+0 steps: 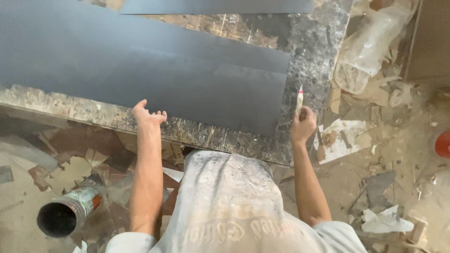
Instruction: The person lays dark abrasive sheets on a workbench, aligns them with a steel ruler, and cuts them into strips with a utility knife, pressing the sheets flat and stacking the cut pieces as they work.
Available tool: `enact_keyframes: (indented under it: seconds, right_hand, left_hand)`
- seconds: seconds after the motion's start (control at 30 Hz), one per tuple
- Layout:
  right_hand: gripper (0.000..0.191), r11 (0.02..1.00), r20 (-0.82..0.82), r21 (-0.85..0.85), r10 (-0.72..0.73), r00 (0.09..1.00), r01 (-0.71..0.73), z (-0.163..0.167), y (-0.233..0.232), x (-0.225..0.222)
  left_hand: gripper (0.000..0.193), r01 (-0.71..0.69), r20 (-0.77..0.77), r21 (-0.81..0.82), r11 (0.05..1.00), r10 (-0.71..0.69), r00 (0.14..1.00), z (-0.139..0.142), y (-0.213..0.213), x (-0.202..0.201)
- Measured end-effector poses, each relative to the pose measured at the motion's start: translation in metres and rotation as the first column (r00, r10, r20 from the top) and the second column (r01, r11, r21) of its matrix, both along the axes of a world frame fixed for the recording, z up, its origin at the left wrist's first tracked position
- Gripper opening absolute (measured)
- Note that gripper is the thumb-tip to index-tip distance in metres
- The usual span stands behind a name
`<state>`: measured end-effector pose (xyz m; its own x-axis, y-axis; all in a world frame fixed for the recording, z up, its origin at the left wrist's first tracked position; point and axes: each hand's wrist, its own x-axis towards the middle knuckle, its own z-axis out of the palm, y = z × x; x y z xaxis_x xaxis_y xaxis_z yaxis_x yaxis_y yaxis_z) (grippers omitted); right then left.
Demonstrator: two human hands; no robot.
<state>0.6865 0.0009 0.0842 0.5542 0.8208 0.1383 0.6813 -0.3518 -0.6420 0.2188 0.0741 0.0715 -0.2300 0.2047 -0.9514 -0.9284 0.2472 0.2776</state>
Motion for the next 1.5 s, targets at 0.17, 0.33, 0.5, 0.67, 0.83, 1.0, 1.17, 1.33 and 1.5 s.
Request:
enact_keyframes:
  seconds: [0.17, 0.33, 0.5, 0.67, 0.83, 1.0, 1.17, 1.33, 1.5]
  right_hand:
    - [0.035, 0.984, 0.255, 0.163, 0.025, 0.967, -0.068, 0.012, 0.032, -0.01]
    - [0.051, 0.986, -0.253, -0.139, -0.124, 0.959, 0.09, 0.007, 0.029, -0.063]
    - [0.062, 0.957, -0.311, -0.264, -0.205, 0.928, 0.122, 0.005, 0.022, -0.078]
    - [0.058, 0.929, -0.314, -0.334, -0.269, 0.911, 0.159, 0.004, 0.029, -0.074]
    - [0.062, 0.972, -0.686, -0.208, -0.222, 0.692, 0.106, -0.002, 0.038, -0.073]
    - [0.064, 0.999, -0.68, -0.033, -0.009, 0.733, -0.018, -0.007, 0.028, -0.067]
    - [0.058, 0.991, -0.788, 0.068, 0.124, 0.603, -0.114, -0.006, -0.013, -0.022]
    - [0.043, 0.993, -0.884, 0.005, 0.061, 0.463, -0.121, -0.005, -0.063, 0.056]
    - [0.034, 0.993, -0.86, 0.031, 0.086, 0.503, -0.116, -0.031, -0.078, 0.065]
  left_hand:
    - [0.099, 0.008, -0.034, -0.014, 1.0, -0.008, 0.999, -0.003, -0.004, 0.005]
    - [0.099, 0.047, -0.017, 0.037, 0.998, -0.047, 0.999, 0.001, -0.012, 0.004]
    - [0.095, 0.053, 0.007, 0.045, 0.998, -0.053, 0.999, 0.007, -0.009, 0.008]
    - [0.092, -0.058, -0.035, 0.0, 0.998, 0.057, 0.998, 0.014, 0.0, 0.01]
    - [0.082, -0.106, -0.021, 0.096, 0.99, 0.108, 0.994, 0.023, 0.003, 0.008]
    - [0.07, -0.194, -0.132, 0.163, 0.967, 0.217, 0.967, 0.019, -0.001, 0.009]
    - [0.059, -0.273, -0.296, 0.321, 0.907, 0.37, 0.881, 0.002, -0.027, 0.007]
    - [0.034, -0.233, -0.502, 0.199, 0.952, 0.304, 0.81, -0.024, -0.059, 0.018]
    - [0.015, -0.149, -0.615, 0.171, 0.974, 0.224, 0.756, -0.034, -0.073, 0.036]
